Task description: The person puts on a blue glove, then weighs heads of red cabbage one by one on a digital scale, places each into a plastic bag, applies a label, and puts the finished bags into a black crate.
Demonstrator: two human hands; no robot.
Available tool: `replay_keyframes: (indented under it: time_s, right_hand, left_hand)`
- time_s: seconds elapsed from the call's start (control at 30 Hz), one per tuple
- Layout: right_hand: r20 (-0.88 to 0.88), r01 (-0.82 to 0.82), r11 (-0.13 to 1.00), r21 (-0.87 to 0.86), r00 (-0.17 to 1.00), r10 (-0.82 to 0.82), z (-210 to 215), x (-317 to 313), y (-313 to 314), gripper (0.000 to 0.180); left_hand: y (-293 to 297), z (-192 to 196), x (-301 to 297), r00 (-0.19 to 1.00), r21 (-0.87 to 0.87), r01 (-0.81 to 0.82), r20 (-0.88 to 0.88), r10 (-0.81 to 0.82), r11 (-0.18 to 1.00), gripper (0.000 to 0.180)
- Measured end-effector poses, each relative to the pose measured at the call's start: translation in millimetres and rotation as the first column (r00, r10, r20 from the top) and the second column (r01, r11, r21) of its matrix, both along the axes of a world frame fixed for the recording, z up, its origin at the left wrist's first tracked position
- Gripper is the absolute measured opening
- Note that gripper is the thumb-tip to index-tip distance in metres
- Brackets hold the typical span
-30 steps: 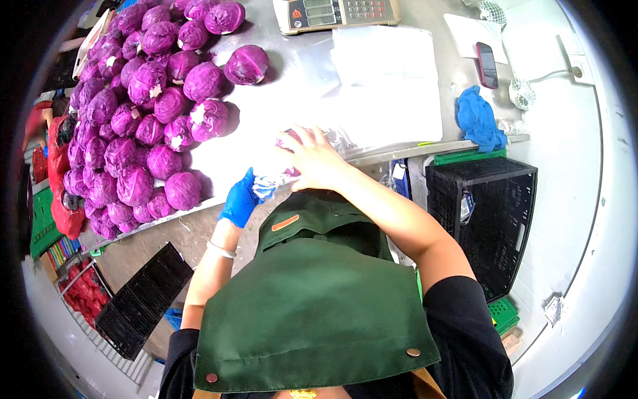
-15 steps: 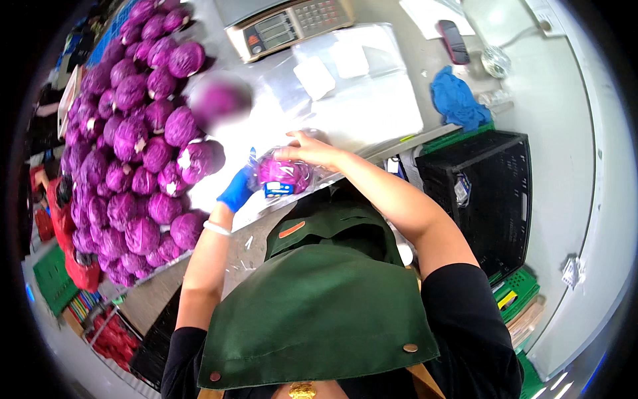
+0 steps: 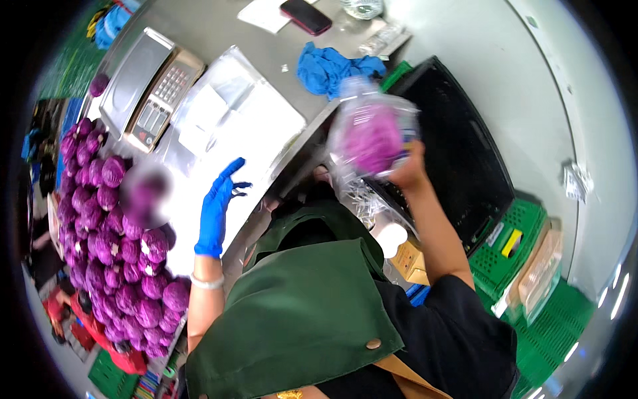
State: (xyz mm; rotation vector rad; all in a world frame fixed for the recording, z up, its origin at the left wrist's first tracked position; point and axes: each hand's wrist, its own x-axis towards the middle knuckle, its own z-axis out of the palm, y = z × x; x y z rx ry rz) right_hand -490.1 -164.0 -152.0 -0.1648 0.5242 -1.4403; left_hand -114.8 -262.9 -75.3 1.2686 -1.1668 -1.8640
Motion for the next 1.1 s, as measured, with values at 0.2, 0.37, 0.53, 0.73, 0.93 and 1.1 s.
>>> replay_keyframes:
  time_s: [0.2, 0.37, 0.53, 0.73, 0.93, 1.1]
  right_hand:
    - [-0.409, 0.409, 0.789, 0.459, 0.885, -0.221, -71, -124, 35, 0.063]
    - [-0.479, 0.258, 0.752, 0.607, 0.874, 0.086, -145, -145, 28, 0.059]
    - [-0.755, 0.407, 0.759, 0.508, -0.212, 0.620, -133, -171, -2, 0.069]
    - [-0.982, 0.101, 0.979, 0.176, -0.047, 0.181, 31, 85, -89, 0.029]
    - [-0.792, -0.440, 0.865, 0.241, 0.426, 0.437, -45, 291, -119, 0.019]
    - [-0.811, -0.500, 0.647, 0.576, -0.246, 0.532, -73, 271, -138, 0.026]
  left_hand:
    - [-29, -112, 64, 0.797, -0.524, -0.149, 0.438, 0.415, 0.839, 0.013]
    - [-21, -140, 40, 0.744, -0.496, 0.179, 0.633, 0.213, 0.850, 0.018]
    - [-23, -201, 51, 0.821, -0.472, 0.048, 0.521, 0.234, 0.880, 0.017]
    - [-25, -147, 58, 0.949, -0.331, -0.196, 0.172, 0.263, 0.923, 0.005]
    - [-15, -101, 95, 0.879, -0.422, -0.330, 0.190, 0.438, 0.844, 0.006]
    - [-8, -105, 177, 0.644, -0.361, -0.656, 0.191, 0.741, 0.663, 0.001]
